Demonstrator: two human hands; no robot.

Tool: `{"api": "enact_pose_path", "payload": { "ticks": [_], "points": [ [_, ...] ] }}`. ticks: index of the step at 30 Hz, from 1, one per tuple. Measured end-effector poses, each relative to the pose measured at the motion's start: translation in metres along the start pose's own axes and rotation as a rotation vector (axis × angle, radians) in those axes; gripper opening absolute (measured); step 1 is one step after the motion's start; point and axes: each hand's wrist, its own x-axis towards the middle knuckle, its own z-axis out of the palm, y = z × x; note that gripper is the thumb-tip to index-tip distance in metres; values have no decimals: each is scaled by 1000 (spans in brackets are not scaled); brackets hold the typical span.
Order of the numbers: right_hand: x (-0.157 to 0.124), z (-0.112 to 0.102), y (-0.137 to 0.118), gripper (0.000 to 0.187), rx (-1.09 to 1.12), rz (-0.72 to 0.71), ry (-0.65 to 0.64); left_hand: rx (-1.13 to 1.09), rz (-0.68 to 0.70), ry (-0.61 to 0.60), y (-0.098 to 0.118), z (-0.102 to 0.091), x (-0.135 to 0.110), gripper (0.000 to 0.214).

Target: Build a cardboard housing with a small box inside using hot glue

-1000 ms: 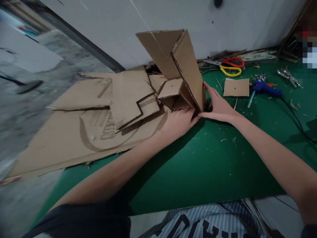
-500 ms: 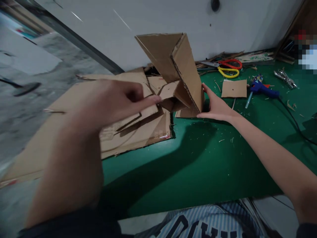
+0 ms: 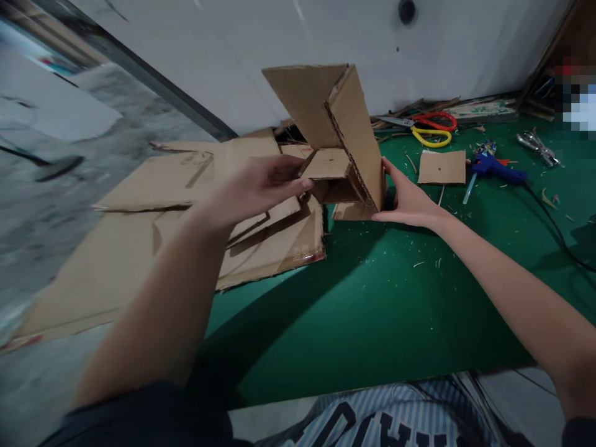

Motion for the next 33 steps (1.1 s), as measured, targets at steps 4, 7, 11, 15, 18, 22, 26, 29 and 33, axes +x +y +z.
{"api": "enact_pose_path", "payload": {
  "ticks": [4, 7, 11, 15, 18, 22, 26, 29, 33],
  "points": [
    [-1, 1, -2, 138, 13, -3, 8, -18, 16, 13, 14, 7, -5, 44],
    [-2, 1, -2, 136, 23, -1, 21, -62, -6, 57, 16, 13, -5, 45],
    [-2, 2, 0, 134, 38, -15, 27, -150, 63, 69, 6, 25, -3, 60],
    [0, 1, 4, 135, 27, -14, 26, -213, 86, 115, -6, 49, 2, 62],
    [-1, 2, 5, 136, 13, -49, 39, -181, 120, 259, -9, 70, 7, 56],
    [-6, 4, 0, 134, 55, -66, 76, -127, 196, 444, -6, 83, 12, 60],
    [-12, 2, -10, 131, 150, 19, 22, -104, 137, 514, -1, 76, 11, 62],
    [-14, -4, -13, 127, 139, 95, -67, -88, 102, 526, 3, 69, 9, 55],
    [-14, -12, -8, 120, 130, 80, -112, -166, 53, 525, 7, 64, 9, 62]
  ]
}}
